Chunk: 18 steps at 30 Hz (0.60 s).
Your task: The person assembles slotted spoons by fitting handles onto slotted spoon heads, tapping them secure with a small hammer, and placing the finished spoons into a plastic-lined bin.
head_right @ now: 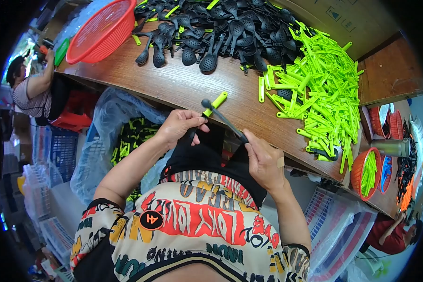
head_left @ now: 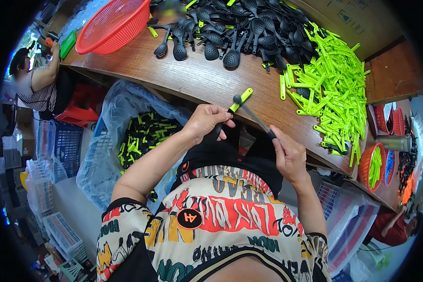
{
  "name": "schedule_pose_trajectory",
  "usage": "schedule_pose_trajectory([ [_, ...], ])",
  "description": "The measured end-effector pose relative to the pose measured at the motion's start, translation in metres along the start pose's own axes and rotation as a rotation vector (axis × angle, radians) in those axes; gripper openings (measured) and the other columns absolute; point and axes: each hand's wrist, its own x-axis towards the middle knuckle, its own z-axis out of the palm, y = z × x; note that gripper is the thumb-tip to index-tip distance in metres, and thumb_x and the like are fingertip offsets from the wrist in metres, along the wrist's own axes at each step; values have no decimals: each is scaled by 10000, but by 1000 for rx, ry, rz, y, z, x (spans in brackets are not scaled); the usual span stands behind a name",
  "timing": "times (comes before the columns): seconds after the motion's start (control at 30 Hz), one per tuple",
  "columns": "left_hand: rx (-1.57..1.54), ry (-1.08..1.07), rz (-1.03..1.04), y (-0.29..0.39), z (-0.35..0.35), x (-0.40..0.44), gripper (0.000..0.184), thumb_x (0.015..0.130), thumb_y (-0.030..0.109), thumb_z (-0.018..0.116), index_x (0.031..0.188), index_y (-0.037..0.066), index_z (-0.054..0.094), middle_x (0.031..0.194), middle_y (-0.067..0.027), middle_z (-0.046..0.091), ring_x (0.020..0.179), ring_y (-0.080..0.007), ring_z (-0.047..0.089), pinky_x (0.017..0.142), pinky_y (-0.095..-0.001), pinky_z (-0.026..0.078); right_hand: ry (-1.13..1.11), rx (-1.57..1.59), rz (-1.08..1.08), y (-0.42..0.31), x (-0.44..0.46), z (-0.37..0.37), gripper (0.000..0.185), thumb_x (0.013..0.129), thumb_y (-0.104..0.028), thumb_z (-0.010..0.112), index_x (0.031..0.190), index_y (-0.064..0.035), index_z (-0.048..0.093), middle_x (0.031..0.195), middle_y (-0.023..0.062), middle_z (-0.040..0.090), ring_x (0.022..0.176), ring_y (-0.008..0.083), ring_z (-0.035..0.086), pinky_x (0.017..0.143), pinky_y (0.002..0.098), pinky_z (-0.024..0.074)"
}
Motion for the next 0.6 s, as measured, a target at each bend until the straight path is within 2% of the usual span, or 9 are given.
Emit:
schedule_pose_trajectory([
  [0.03,-3,-1,-12,1,-1,-1,210,957,180,626,1032,-14,654,867,-131,722,504,-149,638,443,-259,506,36,29,18,-2,1,-1,344,908,-33,613,1252,-37,616,978,204,697,812,362,683,712,367,540],
  [0.07,-7,-2,-23,3,-2,-1,216,955,178,629,1039,-19,653,856,-130,721,504,-149,639,442,-257,506,134,53,-25,-3,1,0,363,891,-33,629,1253,-50,622,893,174,689,726,346,666,629,367,526],
  [0.1,-8,-2,-23,4,-3,-1,216,955,178,629,1039,-19,653,856,-130,721,504,-149,639,442,-257,506,133,52,-25,-3,1,-1,363,891,-33,629,1253,-50,622,893,174,689,726,346,666,629,367,526],
  [0.2,-27,-27,-61,6,-6,-3,225,951,168,628,1064,-25,648,846,-129,718,494,-151,637,428,-251,505,-34,-221,-80,3,0,1,394,866,-26,643,1258,-53,620,776,119,639,604,317,613,533,375,479],
  [0.33,-37,-21,-106,12,-8,-6,221,947,143,616,1088,-27,637,826,-127,710,473,-150,630,403,-249,512,-27,-251,-15,-2,2,-2,374,876,-29,638,1248,-48,620,814,132,656,640,324,634,553,383,492],
  [0.4,-24,-24,-132,14,-11,-7,226,934,129,623,1098,-26,634,833,-138,718,483,-153,639,403,-260,515,231,-35,-75,1,5,2,353,885,-36,634,1237,-51,623,843,151,670,682,333,653,576,397,504],
  [0.47,-24,-26,-137,13,-15,-9,224,931,126,625,1096,-26,634,829,-138,718,485,-153,641,402,-261,515,198,-23,-40,6,2,0,331,892,-39,628,1223,-49,624,883,171,680,724,343,669,601,409,520],
  [0.53,-19,-40,-141,15,-16,-11,223,929,123,628,1094,-26,634,826,-138,718,487,-153,643,400,-262,515,85,-199,-39,16,0,5,340,889,-39,631,1229,-54,620,886,170,682,725,346,671,597,406,521],
  [0.6,-27,-57,-149,18,-17,-11,209,941,129,619,1086,-21,634,826,-126,709,480,-157,637,414,-262,519,81,-243,-21,18,5,0,346,891,-57,634,1237,-67,617,872,162,680,711,347,667,582,410,515],
])
